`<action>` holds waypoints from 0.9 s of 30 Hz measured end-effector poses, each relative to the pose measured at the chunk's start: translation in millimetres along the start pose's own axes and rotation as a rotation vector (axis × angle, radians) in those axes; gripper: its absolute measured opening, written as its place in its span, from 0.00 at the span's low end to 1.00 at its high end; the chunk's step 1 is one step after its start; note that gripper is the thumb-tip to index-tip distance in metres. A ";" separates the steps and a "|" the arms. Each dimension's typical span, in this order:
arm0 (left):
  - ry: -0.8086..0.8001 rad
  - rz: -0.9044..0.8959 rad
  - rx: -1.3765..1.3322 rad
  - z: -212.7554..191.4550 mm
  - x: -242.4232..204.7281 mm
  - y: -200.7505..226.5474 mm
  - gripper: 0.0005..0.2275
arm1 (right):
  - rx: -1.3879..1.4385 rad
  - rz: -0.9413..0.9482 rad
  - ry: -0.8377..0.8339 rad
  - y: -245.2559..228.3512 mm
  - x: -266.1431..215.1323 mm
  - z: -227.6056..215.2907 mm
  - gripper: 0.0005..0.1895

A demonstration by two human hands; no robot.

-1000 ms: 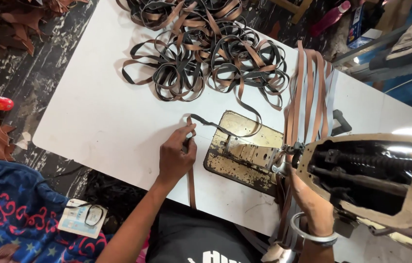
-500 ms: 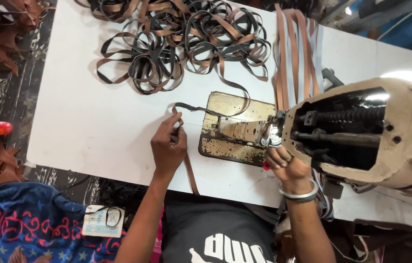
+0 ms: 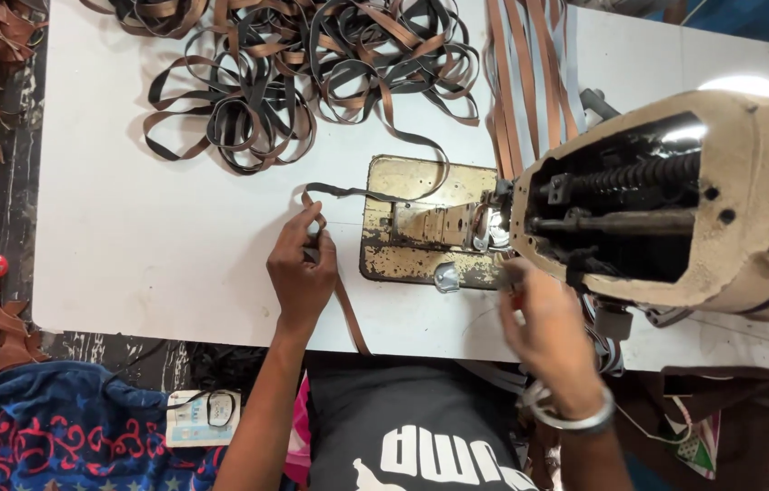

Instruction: Feeding and guiding leather straps through a mechanical processing machine on a workbench.

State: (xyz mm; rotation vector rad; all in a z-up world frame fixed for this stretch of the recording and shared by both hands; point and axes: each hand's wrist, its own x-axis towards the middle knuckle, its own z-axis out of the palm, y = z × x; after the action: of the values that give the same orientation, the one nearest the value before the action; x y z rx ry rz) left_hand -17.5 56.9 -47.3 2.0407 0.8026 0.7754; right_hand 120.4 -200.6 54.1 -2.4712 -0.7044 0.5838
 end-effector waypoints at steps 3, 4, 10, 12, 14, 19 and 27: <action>-0.011 -0.009 0.014 0.4 -0.5 -2.0 0.17 | -0.514 -0.247 0.293 50.0 -5.7 -17.0 0.10; -0.011 -0.006 0.012 0.4 0.2 -1.2 0.17 | -0.515 -0.246 0.297 42.4 -3.8 -24.2 0.10; -0.007 -0.034 0.000 0.5 -1.7 -2.9 0.17 | -1.381 -0.716 0.590 50.2 14.3 -16.6 0.16; 0.021 -0.007 -0.009 1.0 -2.8 -4.2 0.17 | -1.754 -0.642 0.619 87.3 21.3 4.6 0.18; 0.024 -0.020 -0.021 1.6 -3.6 -7.2 0.17 | -1.240 -0.646 0.512 58.1 18.5 -5.8 0.18; 0.020 0.000 -0.003 1.9 -7.4 0.4 0.18 | -0.149 -0.607 0.371 28.0 8.2 -23.9 0.16; 0.068 0.354 0.096 2.9 -13.0 67.2 0.14 | -0.550 -0.442 0.299 -47.1 2.7 -56.2 0.15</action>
State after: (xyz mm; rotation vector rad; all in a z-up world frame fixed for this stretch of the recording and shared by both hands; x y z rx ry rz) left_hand -5.3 13.2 4.1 2.2864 0.5274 1.0232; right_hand 134.6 -183.5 124.0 -2.6573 -1.3721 -0.1708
